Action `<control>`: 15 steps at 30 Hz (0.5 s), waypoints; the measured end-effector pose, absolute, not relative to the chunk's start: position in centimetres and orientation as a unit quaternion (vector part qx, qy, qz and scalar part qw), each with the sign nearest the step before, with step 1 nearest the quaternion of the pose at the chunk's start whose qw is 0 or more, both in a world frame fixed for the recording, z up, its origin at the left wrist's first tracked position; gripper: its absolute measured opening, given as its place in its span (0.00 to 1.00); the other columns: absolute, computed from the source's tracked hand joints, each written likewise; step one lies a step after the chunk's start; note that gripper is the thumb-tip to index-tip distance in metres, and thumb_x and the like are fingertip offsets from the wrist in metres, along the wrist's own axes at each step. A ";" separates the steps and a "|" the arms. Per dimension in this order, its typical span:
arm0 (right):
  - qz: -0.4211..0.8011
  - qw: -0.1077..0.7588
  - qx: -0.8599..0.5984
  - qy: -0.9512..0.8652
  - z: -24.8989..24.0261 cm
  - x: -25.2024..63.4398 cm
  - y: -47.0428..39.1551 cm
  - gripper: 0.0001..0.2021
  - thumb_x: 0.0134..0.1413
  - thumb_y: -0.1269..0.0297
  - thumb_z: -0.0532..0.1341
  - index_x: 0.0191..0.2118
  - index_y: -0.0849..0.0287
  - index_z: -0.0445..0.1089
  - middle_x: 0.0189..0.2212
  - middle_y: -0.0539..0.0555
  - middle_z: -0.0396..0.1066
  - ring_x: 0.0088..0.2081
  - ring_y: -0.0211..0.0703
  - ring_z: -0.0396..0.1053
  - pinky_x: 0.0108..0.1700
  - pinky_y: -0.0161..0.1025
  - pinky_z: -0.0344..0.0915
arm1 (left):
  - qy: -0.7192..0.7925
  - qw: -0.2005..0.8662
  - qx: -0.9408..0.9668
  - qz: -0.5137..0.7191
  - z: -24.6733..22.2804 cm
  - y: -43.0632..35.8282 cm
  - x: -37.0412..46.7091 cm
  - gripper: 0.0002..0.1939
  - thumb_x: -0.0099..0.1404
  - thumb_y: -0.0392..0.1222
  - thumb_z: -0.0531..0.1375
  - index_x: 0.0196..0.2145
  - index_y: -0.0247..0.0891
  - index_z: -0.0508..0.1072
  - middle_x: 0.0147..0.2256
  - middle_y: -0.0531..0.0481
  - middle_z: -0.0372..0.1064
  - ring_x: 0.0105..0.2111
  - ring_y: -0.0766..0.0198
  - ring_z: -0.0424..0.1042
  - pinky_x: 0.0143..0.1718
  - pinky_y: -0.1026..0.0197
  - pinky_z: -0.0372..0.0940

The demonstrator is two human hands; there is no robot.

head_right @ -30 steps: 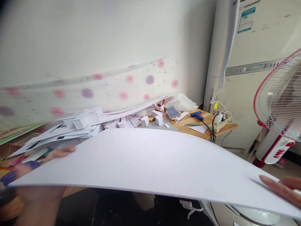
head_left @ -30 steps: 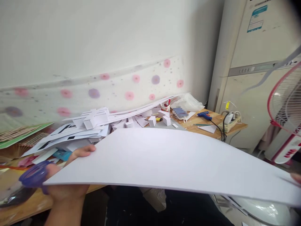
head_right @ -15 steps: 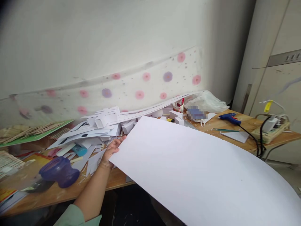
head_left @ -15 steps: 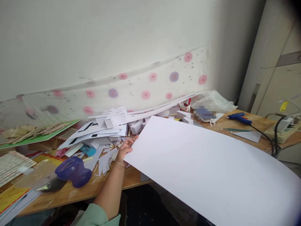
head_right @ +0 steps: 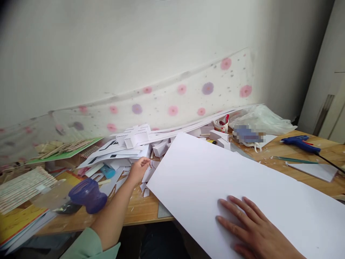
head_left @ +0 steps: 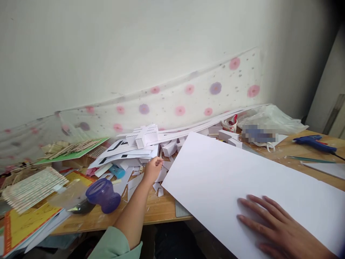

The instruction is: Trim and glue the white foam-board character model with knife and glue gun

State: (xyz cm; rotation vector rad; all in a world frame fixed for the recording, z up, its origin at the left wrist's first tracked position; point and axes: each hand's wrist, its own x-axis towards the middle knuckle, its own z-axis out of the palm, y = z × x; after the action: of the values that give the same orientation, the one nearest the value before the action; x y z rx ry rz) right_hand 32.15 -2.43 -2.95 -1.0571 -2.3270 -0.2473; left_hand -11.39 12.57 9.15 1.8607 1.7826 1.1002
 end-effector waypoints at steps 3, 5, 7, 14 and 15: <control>-0.131 0.212 -0.334 -0.909 -1.9 31.0 -1.1 0.30 0.57 0.53 0.59 0.64 0.35 0.54 0.65 0.44 0.54 0.60 0.58 0.61 0.59 0.55 0.62 | 0.683 0.006 0.651 0.331 11.6 14.2 -12.7 0.13 0.61 0.37 0.55 0.43 0.42 0.73 0.46 0.41 0.69 0.55 0.46 0.62 0.55 0.47 0.55; -0.134 0.212 -0.318 -0.914 -1.7 30.8 -0.9 0.30 0.57 0.53 0.59 0.65 0.36 0.52 0.65 0.45 0.53 0.61 0.57 0.61 0.60 0.54 0.61 | 0.703 -0.068 0.651 0.277 12.7 15.4 -13.1 0.15 0.61 0.37 0.57 0.46 0.42 0.73 0.50 0.39 0.66 0.58 0.43 0.56 0.58 0.45 0.51; -0.132 0.219 -0.310 -0.916 -1.7 30.7 -0.9 0.31 0.58 0.53 0.60 0.65 0.37 0.52 0.65 0.45 0.54 0.61 0.56 0.61 0.60 0.53 0.61 | 0.717 -0.117 0.652 0.217 13.3 16.6 -13.1 0.14 0.61 0.37 0.59 0.46 0.40 0.73 0.52 0.38 0.65 0.59 0.43 0.55 0.58 0.43 0.51; -0.180 0.219 -0.309 -0.908 -1.1 30.1 -0.7 0.29 0.59 0.52 0.58 0.65 0.38 0.52 0.65 0.46 0.55 0.59 0.55 0.63 0.56 0.52 0.65 | 0.732 -0.214 0.643 0.072 14.5 18.5 -13.5 0.17 0.67 0.46 0.57 0.51 0.38 0.68 0.53 0.43 0.65 0.49 0.56 0.68 0.50 0.47 0.66; -0.174 0.224 -0.308 -0.908 -1.0 30.0 -0.7 0.29 0.59 0.53 0.58 0.65 0.38 0.53 0.65 0.45 0.56 0.59 0.54 0.64 0.56 0.52 0.65 | 0.733 -0.220 0.641 0.059 14.9 18.5 -13.6 0.17 0.67 0.46 0.57 0.51 0.38 0.68 0.52 0.43 0.66 0.49 0.57 0.69 0.49 0.47 0.67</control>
State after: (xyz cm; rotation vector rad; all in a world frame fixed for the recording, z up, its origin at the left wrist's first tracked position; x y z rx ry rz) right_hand 30.02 -0.68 -1.00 -0.8511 -2.5062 -0.4803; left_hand -13.61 18.49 14.94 2.3576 2.6934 0.2187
